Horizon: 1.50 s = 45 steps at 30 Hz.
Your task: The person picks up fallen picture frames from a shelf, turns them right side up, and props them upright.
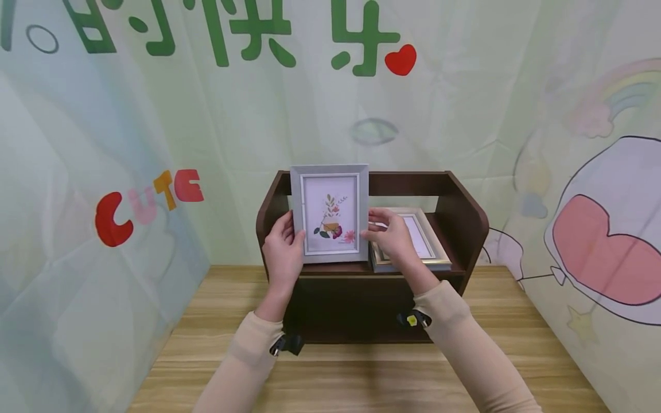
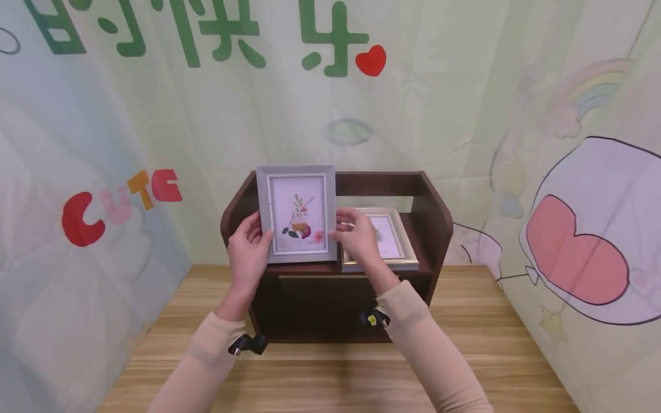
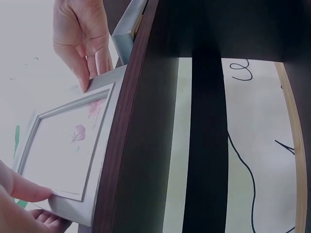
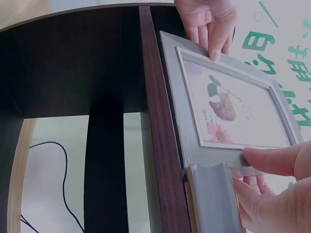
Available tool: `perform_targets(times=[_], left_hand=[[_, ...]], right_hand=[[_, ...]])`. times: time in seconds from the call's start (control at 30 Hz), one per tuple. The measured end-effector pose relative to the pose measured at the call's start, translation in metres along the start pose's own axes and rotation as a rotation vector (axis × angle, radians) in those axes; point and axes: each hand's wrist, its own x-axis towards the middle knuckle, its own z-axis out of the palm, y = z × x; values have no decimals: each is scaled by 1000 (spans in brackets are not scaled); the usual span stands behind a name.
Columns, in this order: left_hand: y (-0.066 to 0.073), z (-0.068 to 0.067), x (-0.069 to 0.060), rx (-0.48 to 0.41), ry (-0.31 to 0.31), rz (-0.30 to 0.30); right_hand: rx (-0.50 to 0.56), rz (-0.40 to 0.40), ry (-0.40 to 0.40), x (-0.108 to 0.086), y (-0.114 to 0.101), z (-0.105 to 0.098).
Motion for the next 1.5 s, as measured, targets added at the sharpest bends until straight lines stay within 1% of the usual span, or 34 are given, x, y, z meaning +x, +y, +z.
perform_targets(times=[0.4, 0.73, 0.9, 1.13, 1.33, 1.5], left_hand=[[-4, 3, 0, 2, 18, 13], [-7, 3, -2, 17, 1, 10], [-10, 2, -2, 25, -18, 10], [-12, 1, -3, 53, -24, 49], [-16, 1, -4, 60, -25, 85], [-20, 1, -4, 54, -7, 119]], right_hand=[[39, -21, 15, -1, 0, 3], [98, -60, 27, 0, 4, 6], [96, -87, 33, 0, 7, 7], [93, -121, 44, -1, 7, 6], [68, -171, 74, -3, 10, 1], [68, -208, 57, -5, 9, -5]])
